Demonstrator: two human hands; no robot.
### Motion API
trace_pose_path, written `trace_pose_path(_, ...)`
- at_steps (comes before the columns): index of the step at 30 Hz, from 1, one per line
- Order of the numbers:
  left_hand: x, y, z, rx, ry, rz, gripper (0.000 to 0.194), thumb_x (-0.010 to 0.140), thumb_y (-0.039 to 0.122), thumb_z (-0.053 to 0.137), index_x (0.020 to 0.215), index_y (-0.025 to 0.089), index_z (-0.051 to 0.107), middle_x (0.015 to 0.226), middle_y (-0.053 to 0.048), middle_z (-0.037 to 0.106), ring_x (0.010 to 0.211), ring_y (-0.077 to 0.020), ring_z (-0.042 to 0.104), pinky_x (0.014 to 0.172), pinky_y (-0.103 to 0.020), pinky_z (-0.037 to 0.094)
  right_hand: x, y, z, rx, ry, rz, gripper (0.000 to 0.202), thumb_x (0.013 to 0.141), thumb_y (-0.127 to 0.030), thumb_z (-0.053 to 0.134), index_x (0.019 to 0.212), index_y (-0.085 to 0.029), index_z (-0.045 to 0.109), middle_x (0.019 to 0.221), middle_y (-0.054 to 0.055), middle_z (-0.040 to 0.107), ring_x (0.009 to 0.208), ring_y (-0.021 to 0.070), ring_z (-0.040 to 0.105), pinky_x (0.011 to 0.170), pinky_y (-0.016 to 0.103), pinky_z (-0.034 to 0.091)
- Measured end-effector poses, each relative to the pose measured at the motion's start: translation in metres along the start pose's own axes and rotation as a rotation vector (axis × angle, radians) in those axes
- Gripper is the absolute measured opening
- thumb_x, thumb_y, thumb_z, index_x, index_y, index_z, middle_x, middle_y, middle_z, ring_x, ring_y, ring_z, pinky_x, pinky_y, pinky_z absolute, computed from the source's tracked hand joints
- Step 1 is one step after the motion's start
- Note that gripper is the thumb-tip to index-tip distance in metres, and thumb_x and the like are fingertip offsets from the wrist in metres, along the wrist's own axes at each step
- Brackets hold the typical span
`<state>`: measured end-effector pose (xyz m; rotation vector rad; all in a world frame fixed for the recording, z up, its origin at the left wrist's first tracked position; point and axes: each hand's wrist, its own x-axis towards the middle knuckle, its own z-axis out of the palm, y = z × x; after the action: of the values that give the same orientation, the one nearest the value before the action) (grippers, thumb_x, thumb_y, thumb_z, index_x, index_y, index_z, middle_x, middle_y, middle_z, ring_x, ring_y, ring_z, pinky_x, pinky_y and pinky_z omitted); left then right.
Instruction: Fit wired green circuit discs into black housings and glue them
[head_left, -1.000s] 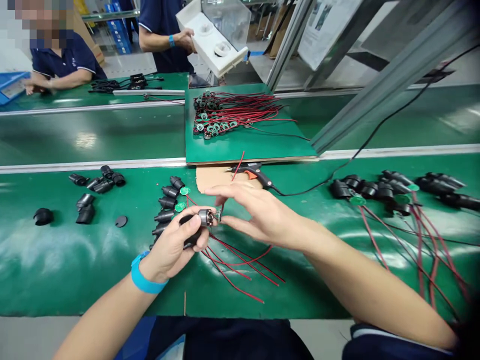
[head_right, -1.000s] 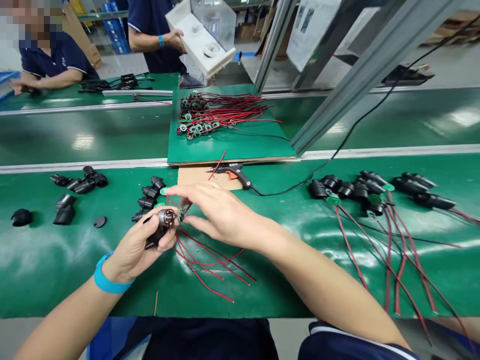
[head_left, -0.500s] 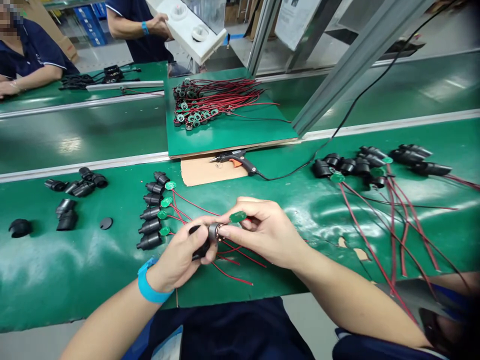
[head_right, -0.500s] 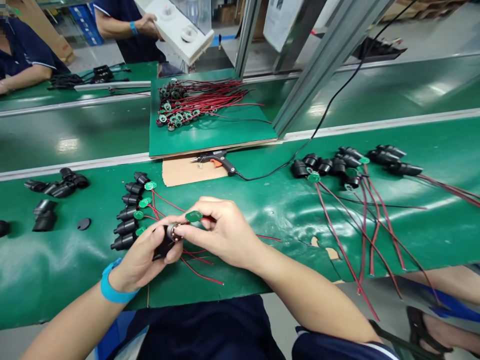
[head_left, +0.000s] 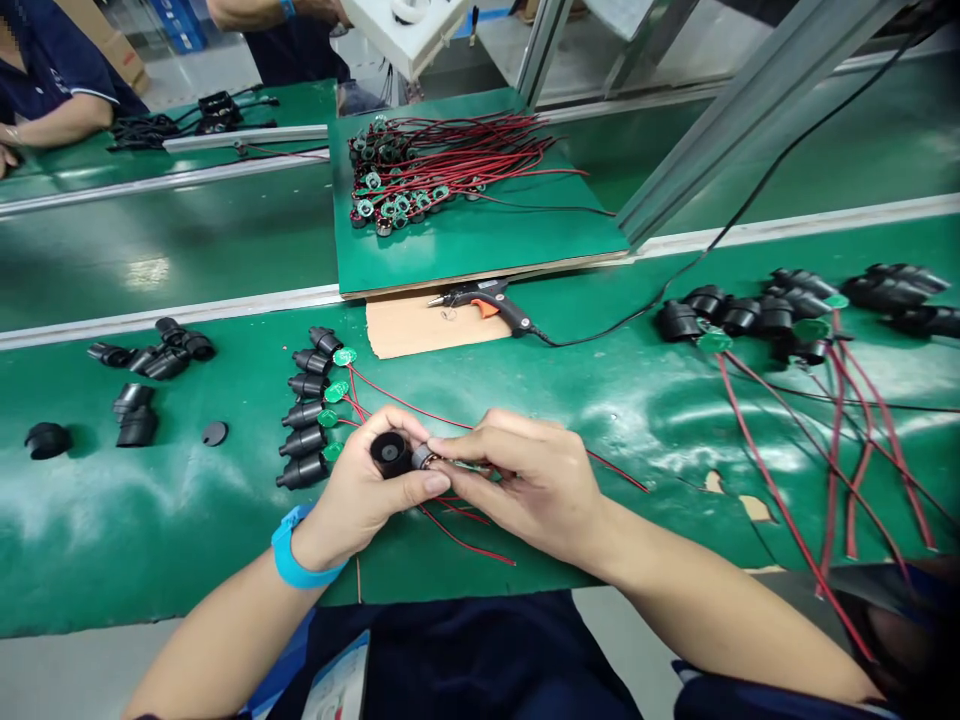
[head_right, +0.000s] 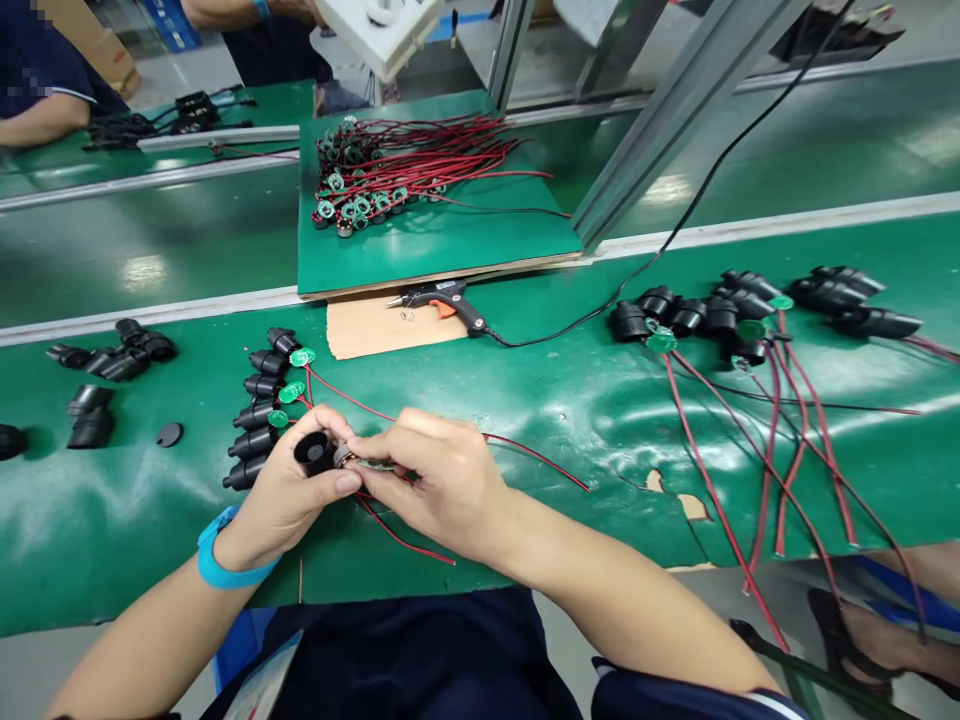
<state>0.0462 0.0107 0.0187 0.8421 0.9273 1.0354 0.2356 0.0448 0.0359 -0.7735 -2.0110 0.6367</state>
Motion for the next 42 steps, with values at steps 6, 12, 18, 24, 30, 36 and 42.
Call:
trace_pose_path(6, 0.001, 0.004, -0.001, 0.141, -0.008, 0.069, 0.042, 0.073, 0.028, 0.089, 0.099, 0.020, 0.057, 0.082, 0.001, 0.064, 0.068, -0.0107, 0.059, 0.064, -0.023, 0.046, -0.001, 0.004, -0.008, -0.003, -0.069, 0.008, 0.016, 0.089, -0.016, 0.070, 0.104, -0.019, 0.076, 0.074, 0.002, 0.069, 0.058, 0.0102, 0.060, 0.050, 0.022, 0.046)
trace_pose_path(12, -0.005, 0.002, -0.007, 0.585, -0.041, 0.232, 0.046, 0.086, 0.024, 0.073, 0.124, 0.025, 0.047, 0.102, -0.003, 0.056, 0.092, -0.0182, 0.056, 0.080, -0.030, 0.047, 0.008, 0.004, -0.026, 0.052, 0.061, 0.267, 0.007, 0.085, -0.025, 0.077, 0.092, -0.025, 0.079, 0.066, -0.001, 0.064, 0.050, 0.0097, 0.049, 0.044, 0.025, 0.039)
trace_pose_path(18, -0.003, 0.000, -0.005, 0.938, -0.011, 0.447, 0.025, 0.097, 0.019, 0.056, 0.121, 0.023, 0.052, 0.118, -0.010, 0.053, 0.113, -0.0249, 0.052, 0.096, -0.040, 0.045, 0.011, 0.005, -0.026, 0.192, 0.044, 0.384, 0.005, 0.082, -0.026, 0.077, 0.085, -0.023, 0.079, 0.067, -0.001, 0.063, 0.049, 0.0082, 0.047, 0.041, 0.023, 0.032)
trace_pose_path(24, 0.000, -0.005, -0.004, 0.981, -0.027, 0.473, 0.025, 0.093, 0.018, 0.063, 0.116, 0.023, 0.054, 0.112, -0.009, 0.057, 0.109, -0.0236, 0.056, 0.092, -0.038, 0.048, 0.006, 0.004, -0.010, 0.170, -0.066, 0.271, 0.007, 0.086, -0.024, 0.074, 0.090, -0.021, 0.078, 0.065, -0.003, 0.058, 0.052, 0.0080, 0.047, 0.046, 0.023, 0.038)
trace_pose_path(30, -0.002, -0.003, -0.004, 0.933, -0.061, 0.428, 0.031, 0.091, 0.021, 0.068, 0.119, 0.024, 0.057, 0.117, -0.009, 0.058, 0.115, -0.0242, 0.056, 0.098, -0.039, 0.049, 0.007, 0.007, -0.019, 0.119, -0.222, 0.255, 0.014, 0.090, -0.025, 0.071, 0.101, -0.021, 0.077, 0.074, -0.002, 0.064, 0.058, 0.0085, 0.052, 0.053, 0.023, 0.042)
trace_pose_path(36, -0.003, -0.004, -0.007, 0.901, -0.032, 0.400, 0.037, 0.089, 0.027, 0.073, 0.124, 0.026, 0.063, 0.119, -0.009, 0.061, 0.115, -0.0246, 0.060, 0.096, -0.038, 0.050, 0.014, 0.014, -0.044, 0.155, -0.290, 0.331, 0.014, 0.094, -0.028, 0.067, 0.103, -0.025, 0.077, 0.079, -0.002, 0.068, 0.064, 0.0096, 0.056, 0.058, 0.024, 0.044)
trace_pose_path(42, -0.001, -0.002, -0.004, 0.871, -0.043, 0.405, 0.031, 0.087, 0.029, 0.077, 0.113, 0.022, 0.064, 0.115, -0.008, 0.063, 0.109, -0.0221, 0.062, 0.093, -0.036, 0.052, 0.012, 0.011, -0.035, 0.203, -0.343, 0.294, 0.020, 0.097, -0.026, 0.062, 0.113, -0.023, 0.074, 0.084, 0.000, 0.066, 0.068, 0.0094, 0.057, 0.061, 0.023, 0.045)
